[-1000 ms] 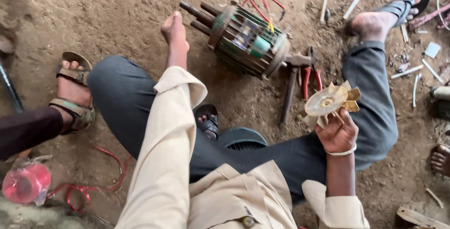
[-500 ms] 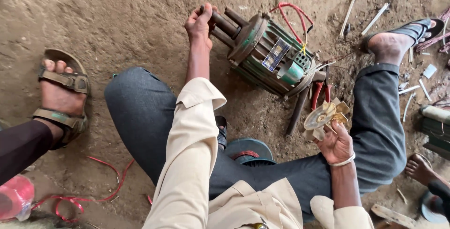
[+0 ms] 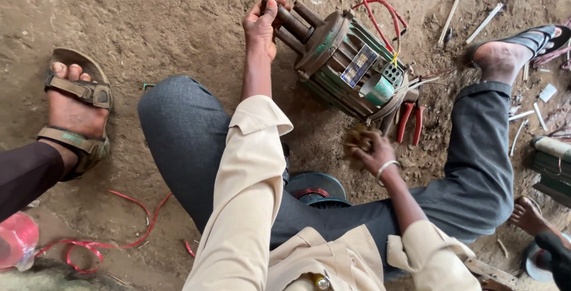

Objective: The person sits on the ground and uses a hammer and pliers to work on a green electric motor. They repeatedly strike the motor's end cap and shaft area, then use pliers to pull and adjust wires and components within the motor housing.

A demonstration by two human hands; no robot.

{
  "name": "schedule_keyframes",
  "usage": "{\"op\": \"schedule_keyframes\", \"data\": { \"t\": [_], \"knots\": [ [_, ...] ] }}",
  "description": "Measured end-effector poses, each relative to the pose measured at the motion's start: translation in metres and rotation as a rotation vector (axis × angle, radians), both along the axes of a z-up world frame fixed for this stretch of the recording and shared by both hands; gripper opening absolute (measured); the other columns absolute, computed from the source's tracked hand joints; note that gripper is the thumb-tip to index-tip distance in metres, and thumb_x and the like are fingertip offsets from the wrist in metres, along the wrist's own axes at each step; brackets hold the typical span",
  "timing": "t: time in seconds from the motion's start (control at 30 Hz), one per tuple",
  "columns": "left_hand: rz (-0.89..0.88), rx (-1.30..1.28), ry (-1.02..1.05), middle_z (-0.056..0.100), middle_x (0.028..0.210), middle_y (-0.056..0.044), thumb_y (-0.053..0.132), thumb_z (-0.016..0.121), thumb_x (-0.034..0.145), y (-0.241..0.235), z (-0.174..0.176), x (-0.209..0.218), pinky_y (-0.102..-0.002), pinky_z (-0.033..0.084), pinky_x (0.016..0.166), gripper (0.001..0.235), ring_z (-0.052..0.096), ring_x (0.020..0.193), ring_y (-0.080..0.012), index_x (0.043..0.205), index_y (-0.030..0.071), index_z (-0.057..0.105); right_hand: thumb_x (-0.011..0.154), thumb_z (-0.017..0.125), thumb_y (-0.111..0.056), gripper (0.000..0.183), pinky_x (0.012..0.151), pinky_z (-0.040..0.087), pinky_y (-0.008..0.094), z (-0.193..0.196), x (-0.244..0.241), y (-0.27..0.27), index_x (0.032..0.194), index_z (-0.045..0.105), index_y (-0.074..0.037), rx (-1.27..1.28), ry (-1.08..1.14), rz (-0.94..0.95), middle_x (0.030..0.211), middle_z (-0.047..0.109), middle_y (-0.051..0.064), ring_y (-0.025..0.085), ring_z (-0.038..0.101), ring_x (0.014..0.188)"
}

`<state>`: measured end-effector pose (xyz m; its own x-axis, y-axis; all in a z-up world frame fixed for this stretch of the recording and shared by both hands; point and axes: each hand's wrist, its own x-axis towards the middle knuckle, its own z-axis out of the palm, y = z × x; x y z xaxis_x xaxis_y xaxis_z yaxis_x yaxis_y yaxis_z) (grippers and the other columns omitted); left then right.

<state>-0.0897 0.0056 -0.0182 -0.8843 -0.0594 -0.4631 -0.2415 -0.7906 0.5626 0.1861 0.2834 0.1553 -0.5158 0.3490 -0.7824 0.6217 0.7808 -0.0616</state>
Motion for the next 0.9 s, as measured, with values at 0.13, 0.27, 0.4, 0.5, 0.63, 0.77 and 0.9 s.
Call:
{"op": "schedule_keyframes", "data": {
  "t": [0.13, 0.27, 0.4, 0.5, 0.63, 0.77, 0.9],
  "knots": [
    [0.033, -0.348, -0.279, 0.077, 0.101, -0.015, 0.030, 0.089, 0.077, 0.014, 0.004, -0.011, -0.042, 0.054, 0.101, 0.042, 0.072, 0.098, -0.0257, 0.103, 0.002, 0.070, 0.080, 0.087, -0.040, 0.090, 0.106, 0.044, 0.052, -0.022, -0.011, 0.014, 0.151, 0.043, -0.006, 0.035, 0.099, 0.096, 0.147, 0.042, 0.026, 0.042, 0.046, 0.130],
    [0.041, -0.615, -0.523, 0.070, 0.097, -0.012, 0.041, 0.094, 0.065, 0.022, 0.022, -0.021, -0.040, 0.056, 0.095, 0.053, 0.069, 0.095, -0.0235, 0.092, 0.006, 0.063, 0.081, 0.082, -0.046, 0.084, 0.107, 0.048, 0.051, -0.056, -0.011, 0.069, 0.147, 0.049, -0.006, 0.196, 0.151, -0.182, 0.139, 0.055, 0.024, 0.038, 0.056, 0.128],
    [-0.030, -0.607, -0.556, 0.064, 0.098, -0.010, 0.046, 0.089, 0.073, 0.018, 0.035, -0.017, -0.038, 0.060, 0.093, 0.051, 0.067, 0.095, -0.0226, 0.094, 0.011, 0.059, 0.078, 0.085, -0.046, 0.085, 0.102, 0.050, 0.047, -0.098, 0.001, 0.116, 0.144, 0.051, -0.004, 0.197, 0.254, -0.257, 0.129, 0.066, 0.024, 0.038, 0.064, 0.119],
    [-0.021, -0.482, -0.460, 0.067, 0.101, -0.014, 0.038, 0.080, 0.090, 0.009, 0.030, -0.006, -0.036, 0.052, 0.096, 0.039, 0.065, 0.098, -0.0232, 0.102, 0.006, 0.064, 0.078, 0.089, -0.043, 0.080, 0.096, 0.049, 0.048, -0.126, 0.004, 0.131, 0.138, 0.053, -0.004, 0.211, 0.204, -0.200, 0.127, 0.064, 0.026, 0.041, 0.062, 0.116],
    [0.022, -0.109, -0.075, 0.076, 0.104, -0.011, 0.024, 0.076, 0.090, 0.004, 0.011, 0.004, -0.036, 0.059, 0.093, 0.027, 0.071, 0.094, -0.0192, 0.108, 0.004, 0.071, 0.080, 0.086, -0.044, 0.072, 0.097, 0.052, 0.049, -0.147, 0.001, 0.134, 0.131, 0.058, -0.003, 0.291, 0.094, -0.130, 0.122, 0.069, 0.027, 0.042, 0.067, 0.113],
    [0.053, -0.149, -0.129, 0.077, 0.100, -0.010, 0.023, 0.078, 0.090, 0.010, 0.007, 0.002, -0.036, 0.058, 0.087, 0.022, 0.071, 0.087, -0.0176, 0.103, 0.006, 0.072, 0.080, 0.084, -0.040, 0.066, 0.094, 0.054, 0.049, -0.147, -0.002, 0.136, 0.128, 0.059, -0.003, 0.274, 0.074, -0.176, 0.118, 0.069, 0.027, 0.042, 0.068, 0.109],
    [0.072, -0.514, -0.472, 0.070, 0.096, -0.005, 0.035, 0.092, 0.076, 0.021, 0.034, -0.010, -0.034, 0.050, 0.087, 0.041, 0.068, 0.090, -0.0144, 0.091, 0.015, 0.059, 0.085, 0.082, -0.034, 0.052, 0.086, 0.054, 0.048, -0.138, -0.003, 0.137, 0.120, 0.065, 0.000, 0.265, 0.184, -0.198, 0.109, 0.071, 0.024, 0.040, 0.069, 0.099]
  ]
}}
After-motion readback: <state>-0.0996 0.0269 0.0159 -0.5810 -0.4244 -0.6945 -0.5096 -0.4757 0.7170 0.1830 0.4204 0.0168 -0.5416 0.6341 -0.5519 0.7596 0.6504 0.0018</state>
